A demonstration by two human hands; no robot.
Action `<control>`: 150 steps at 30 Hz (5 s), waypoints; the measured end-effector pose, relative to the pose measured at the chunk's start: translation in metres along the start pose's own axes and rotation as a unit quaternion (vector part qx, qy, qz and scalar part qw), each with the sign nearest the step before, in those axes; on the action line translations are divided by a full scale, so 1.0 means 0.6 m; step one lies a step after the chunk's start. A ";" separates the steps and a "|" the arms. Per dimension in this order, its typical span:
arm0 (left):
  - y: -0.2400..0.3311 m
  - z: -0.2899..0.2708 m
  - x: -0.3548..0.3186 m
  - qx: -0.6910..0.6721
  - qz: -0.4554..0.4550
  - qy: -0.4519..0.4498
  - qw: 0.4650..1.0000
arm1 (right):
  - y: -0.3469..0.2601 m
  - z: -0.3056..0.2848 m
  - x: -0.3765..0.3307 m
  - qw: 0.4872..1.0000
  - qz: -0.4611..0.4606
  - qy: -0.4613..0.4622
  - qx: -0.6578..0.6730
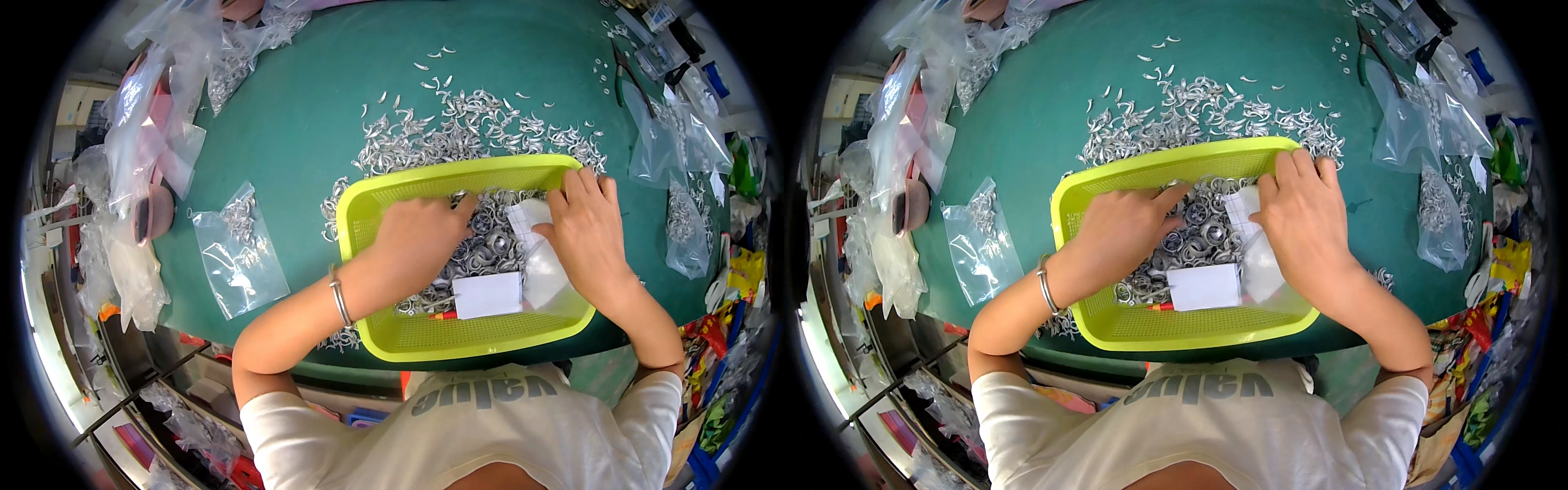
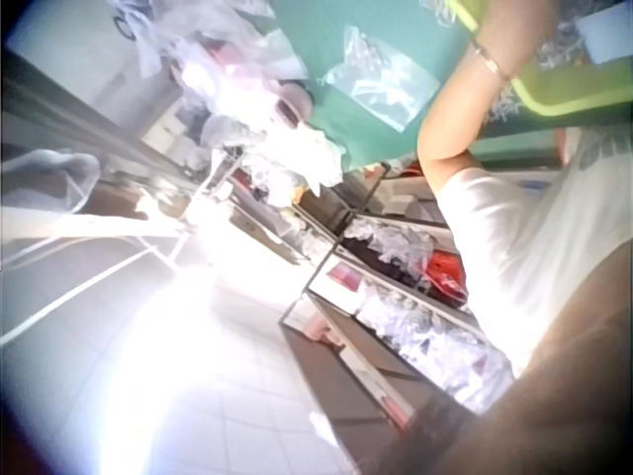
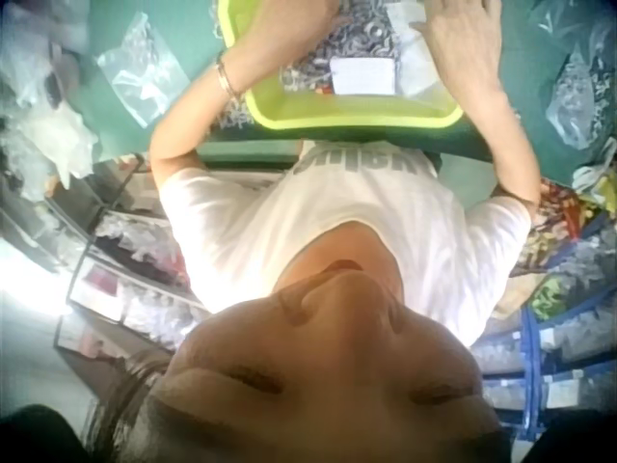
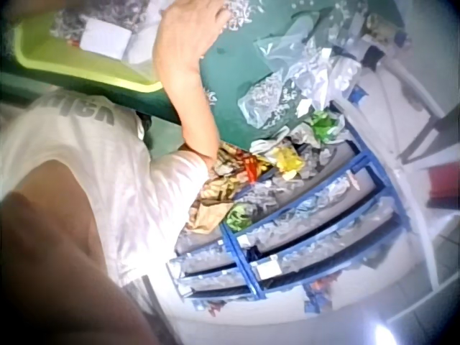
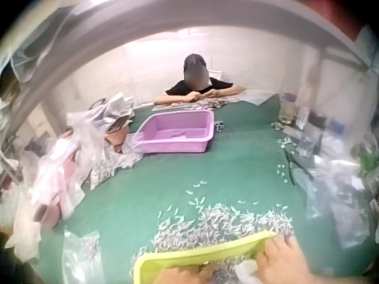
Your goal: The person sorts small metal star-shaped components in a basket by hand and places them into plastic bags stored on a shelf.
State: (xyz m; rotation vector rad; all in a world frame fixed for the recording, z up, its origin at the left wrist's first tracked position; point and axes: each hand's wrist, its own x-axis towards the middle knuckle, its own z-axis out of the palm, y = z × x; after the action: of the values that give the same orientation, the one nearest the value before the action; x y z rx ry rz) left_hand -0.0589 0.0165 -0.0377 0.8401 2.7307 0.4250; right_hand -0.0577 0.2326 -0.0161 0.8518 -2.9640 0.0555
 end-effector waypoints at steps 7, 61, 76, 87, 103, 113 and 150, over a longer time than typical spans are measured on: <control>-0.010 0.000 -0.007 0.044 0.024 0.024 0.998 | 0.004 -0.022 -0.043 0.976 -0.100 -0.075 0.176; 0.033 -0.007 -0.003 0.056 0.114 -0.071 0.989 | 0.001 -0.035 -0.064 0.913 -0.160 -0.148 0.344; 0.027 -0.002 -0.012 0.020 0.108 -0.063 0.992 | 0.023 -0.040 -0.050 0.937 -0.142 -0.196 0.253; 0.022 0.002 -0.005 -0.023 0.098 -0.049 0.994 | -0.003 0.024 -0.031 0.991 -0.086 -0.096 0.022; 0.025 0.007 -0.002 -0.027 0.085 -0.061 0.994 | -0.003 -0.041 -0.085 0.938 -0.195 -0.248 0.142; 0.020 0.011 0.000 -0.034 0.099 -0.054 0.993 | 0.008 -0.051 -0.090 0.947 -0.177 -0.230 0.136; 0.017 0.028 0.005 -0.016 0.079 0.008 0.997 | 0.035 -0.012 -0.025 0.994 -0.028 0.004 0.106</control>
State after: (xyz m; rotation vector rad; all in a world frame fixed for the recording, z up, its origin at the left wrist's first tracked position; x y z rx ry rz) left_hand -0.0507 0.0298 -0.0500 1.0528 2.6748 0.5083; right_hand -0.0559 0.2588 -0.0103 0.9537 -2.9622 0.3776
